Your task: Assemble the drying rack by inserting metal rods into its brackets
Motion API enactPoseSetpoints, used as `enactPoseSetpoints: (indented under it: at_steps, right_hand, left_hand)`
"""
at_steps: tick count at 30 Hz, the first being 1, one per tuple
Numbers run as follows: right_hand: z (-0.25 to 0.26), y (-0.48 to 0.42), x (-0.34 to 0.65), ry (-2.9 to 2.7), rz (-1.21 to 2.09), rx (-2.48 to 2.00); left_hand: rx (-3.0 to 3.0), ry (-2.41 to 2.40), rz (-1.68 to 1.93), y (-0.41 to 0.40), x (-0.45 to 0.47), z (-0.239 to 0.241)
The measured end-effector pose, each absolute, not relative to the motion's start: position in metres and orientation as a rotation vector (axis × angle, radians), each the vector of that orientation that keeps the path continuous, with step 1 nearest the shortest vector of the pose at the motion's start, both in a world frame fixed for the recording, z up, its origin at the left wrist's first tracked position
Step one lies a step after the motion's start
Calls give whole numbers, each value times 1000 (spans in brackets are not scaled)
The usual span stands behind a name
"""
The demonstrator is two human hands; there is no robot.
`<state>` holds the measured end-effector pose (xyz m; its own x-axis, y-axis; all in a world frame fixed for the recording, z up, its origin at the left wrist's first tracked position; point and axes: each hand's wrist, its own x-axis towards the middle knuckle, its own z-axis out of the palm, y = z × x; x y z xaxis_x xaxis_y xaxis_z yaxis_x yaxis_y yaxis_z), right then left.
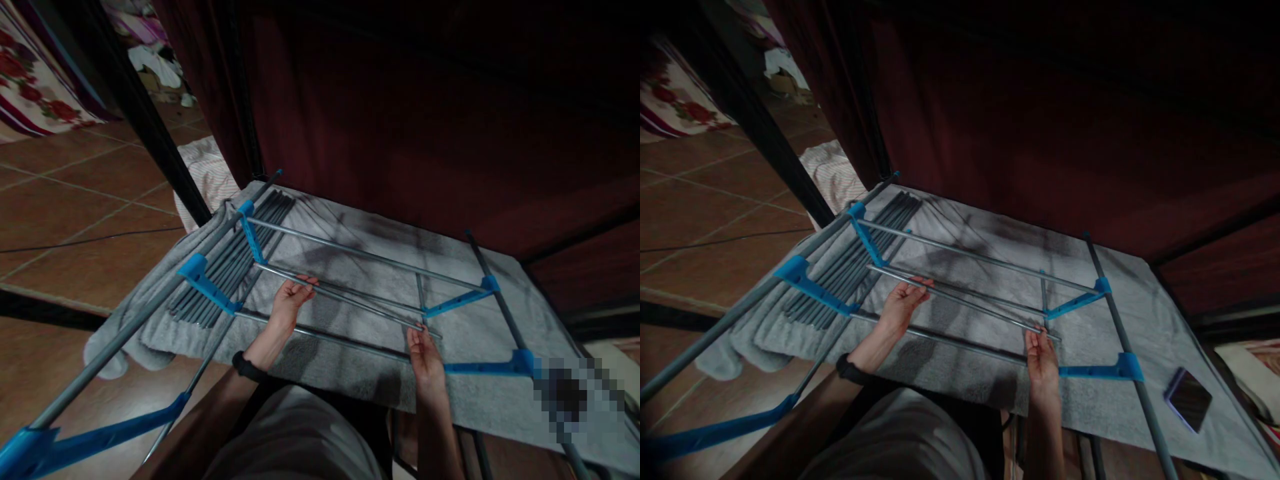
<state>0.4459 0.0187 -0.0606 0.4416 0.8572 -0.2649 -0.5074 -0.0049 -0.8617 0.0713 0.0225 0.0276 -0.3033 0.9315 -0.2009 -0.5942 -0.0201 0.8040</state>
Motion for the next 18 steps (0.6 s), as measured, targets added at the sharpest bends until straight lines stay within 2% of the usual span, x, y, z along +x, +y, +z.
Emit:
enactPoseSetpoints:
  at_steps: [18]
  right_hand:
    - [-42, 24, 430, -267, 1163, -955]
  left_hand:
    - [531, 1080, 1505, 22, 102, 35]
